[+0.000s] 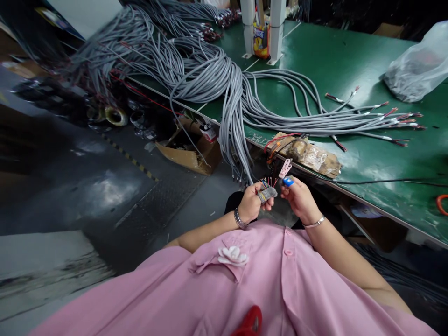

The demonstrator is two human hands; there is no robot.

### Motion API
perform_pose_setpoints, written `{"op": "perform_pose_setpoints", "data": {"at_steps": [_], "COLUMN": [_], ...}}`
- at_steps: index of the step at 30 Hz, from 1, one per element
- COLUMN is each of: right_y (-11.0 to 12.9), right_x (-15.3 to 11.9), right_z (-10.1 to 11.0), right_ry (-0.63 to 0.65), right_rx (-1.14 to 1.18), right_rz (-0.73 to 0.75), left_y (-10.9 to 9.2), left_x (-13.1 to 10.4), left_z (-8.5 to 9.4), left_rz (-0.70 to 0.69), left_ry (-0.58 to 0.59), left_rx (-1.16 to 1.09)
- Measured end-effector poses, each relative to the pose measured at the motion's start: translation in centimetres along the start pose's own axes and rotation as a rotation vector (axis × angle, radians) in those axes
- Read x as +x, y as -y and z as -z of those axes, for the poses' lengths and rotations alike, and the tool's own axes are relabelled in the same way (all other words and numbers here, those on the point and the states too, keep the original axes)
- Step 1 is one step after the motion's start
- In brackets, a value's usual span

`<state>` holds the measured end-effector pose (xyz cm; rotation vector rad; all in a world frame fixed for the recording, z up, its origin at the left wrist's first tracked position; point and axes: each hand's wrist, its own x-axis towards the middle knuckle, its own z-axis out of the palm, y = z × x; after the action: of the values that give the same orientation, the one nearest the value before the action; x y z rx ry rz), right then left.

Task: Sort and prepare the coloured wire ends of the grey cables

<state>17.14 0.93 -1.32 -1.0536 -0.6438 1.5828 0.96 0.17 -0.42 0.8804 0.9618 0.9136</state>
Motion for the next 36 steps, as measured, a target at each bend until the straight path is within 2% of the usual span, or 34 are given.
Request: {"op": "perform_pose_setpoints", "data": {"at_steps": [3, 5, 7, 10, 12, 14, 17, 21, 27, 36], "right_y": [0.8, 1.5, 1.8, 1.7, 1.4, 1.1, 0.9, 0.9, 1.1, 1.3], "right_x": [0.8, 1.3, 1.6, 1.8, 2.0, 2.3, 2.8, 3.3, 3.1, 2.5], "right_z": [0.1, -0.1, -0.5, -0.8, -0.8, -0.9, -1.2, -1.7, -2.1, -1.4], "right_ry": [0.015, 0.071, 0.069, -0.090, -0.169, -0.141, -0.061, -0.103, -0.113, 0.015], "right_rx": [0.112, 0.074, -0.045, -0.268, -0.318, -0.227, 0.044, 0.271, 0.311, 0.321], "right_rz": [-0.105, -0.112, -0.006, 0.255, 0.328, 0.247, 0.043, -0.012, -0.017, -0.135], "left_y": [-0.5, -0.9, -1.1, -1.2, -1.1, -0.9, -0.7, -0.6, -0.5, -0.3], "left_x": [0.1, 0.1, 0.2, 0.3, 0.4, 0.5, 0.6, 0.7, 0.8, 0.0], "left_z": [-0.3, -0.6, -1.0, -1.4, -1.6, -1.7, -1.8, -1.8, -1.8, -1.0], "left_rz": [-0.005, -0.009, -0.014, -0.029, -0.041, -0.048, -0.043, -0.032, -0.028, -0.041], "left_ry": [0.006, 0.004, -0.003, -0.026, -0.047, -0.061, -0.078, -0.086, -0.086, -0.045], "left_rx": [-0.051, -0.073, -0.089, -0.100, -0.097, -0.091, -0.081, -0.066, -0.045, -0.087]}}
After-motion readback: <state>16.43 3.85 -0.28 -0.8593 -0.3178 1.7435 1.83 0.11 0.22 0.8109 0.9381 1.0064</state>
